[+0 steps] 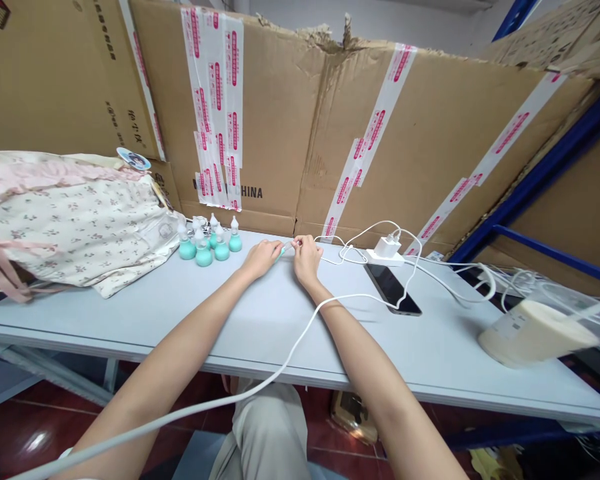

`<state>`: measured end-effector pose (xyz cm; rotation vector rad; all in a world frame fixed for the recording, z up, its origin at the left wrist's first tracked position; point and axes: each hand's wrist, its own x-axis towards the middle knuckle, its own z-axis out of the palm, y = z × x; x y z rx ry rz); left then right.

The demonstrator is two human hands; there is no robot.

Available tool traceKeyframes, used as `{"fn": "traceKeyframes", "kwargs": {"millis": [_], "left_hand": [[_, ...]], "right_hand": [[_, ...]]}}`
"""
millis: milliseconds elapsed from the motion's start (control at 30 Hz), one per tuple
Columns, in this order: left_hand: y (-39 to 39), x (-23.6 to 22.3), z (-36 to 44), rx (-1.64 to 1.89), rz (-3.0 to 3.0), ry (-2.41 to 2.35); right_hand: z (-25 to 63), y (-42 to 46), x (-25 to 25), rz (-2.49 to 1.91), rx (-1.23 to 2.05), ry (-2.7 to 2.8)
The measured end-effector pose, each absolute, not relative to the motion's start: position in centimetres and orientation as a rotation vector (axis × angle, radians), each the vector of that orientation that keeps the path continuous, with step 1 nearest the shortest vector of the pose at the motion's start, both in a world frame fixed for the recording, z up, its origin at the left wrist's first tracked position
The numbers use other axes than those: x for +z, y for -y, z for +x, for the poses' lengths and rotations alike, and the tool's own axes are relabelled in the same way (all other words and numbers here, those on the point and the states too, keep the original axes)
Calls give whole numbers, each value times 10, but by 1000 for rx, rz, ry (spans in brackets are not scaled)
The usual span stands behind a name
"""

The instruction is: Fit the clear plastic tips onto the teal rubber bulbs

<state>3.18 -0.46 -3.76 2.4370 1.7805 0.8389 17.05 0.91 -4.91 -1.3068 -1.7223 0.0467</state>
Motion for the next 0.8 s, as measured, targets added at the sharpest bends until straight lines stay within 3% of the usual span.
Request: {"fn": "traceKeyframes", "kwargs": {"millis": [300, 567, 700, 800], "left_hand": [[6, -41, 26, 703, 2520, -1780], [-6, -47, 14, 1052, 2193, -1688], [-15, -54, 15, 1057, 2201, -1563], [-18, -58, 16, 1001, 2235, -1540]], "right_hand": [[222, -40, -34, -1443, -52, 1233], [216, -27, -46, -1410, -430, 1916], [199, -28, -54, -1287, -714, 2244], [198, -31, -55, -1304, -741, 2282]]}}
